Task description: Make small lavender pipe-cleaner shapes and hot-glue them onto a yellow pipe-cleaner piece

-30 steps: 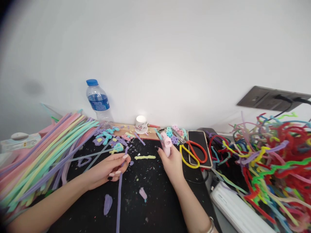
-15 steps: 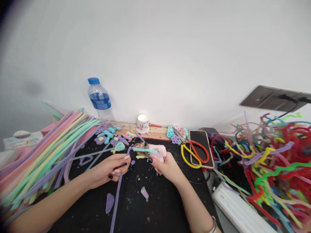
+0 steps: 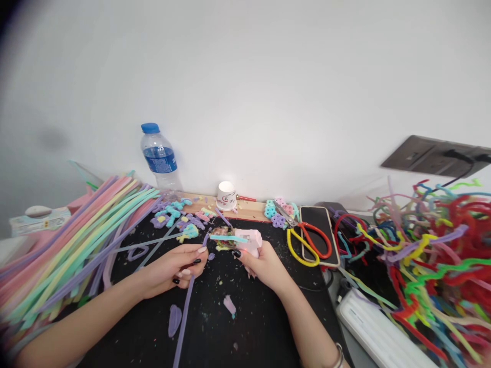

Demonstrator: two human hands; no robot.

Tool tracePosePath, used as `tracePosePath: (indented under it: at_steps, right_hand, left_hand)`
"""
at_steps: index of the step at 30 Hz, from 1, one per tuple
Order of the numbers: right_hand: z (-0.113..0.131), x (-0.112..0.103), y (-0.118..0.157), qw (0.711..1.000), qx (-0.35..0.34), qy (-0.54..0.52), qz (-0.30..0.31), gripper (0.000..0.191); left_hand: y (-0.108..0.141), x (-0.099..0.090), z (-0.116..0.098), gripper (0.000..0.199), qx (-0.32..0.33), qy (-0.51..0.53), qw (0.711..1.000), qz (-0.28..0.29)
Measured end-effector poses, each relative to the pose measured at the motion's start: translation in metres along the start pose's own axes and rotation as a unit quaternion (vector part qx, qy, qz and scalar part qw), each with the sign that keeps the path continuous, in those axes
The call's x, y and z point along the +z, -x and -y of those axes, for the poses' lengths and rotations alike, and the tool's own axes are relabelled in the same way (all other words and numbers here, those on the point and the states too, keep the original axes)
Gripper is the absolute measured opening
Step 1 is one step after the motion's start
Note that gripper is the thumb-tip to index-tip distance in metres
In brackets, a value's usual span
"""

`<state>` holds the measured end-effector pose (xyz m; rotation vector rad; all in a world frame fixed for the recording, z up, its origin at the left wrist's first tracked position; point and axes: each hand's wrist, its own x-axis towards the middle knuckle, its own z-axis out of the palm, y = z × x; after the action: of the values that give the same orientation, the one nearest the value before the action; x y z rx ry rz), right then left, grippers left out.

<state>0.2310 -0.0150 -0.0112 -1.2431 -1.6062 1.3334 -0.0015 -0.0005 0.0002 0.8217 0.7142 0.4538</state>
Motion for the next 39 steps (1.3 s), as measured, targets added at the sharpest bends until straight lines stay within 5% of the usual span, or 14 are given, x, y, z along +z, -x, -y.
tracePosePath:
  at_steps: [39]
  right_hand:
    - [-0.0084,-0.0017,-0.0017,1.0,-0.003,-0.014,0.006,0.029]
  left_hand:
    - [-0.001,0.0011,-0.002,0.025,-0.006,0.003,1.0,-0.007]
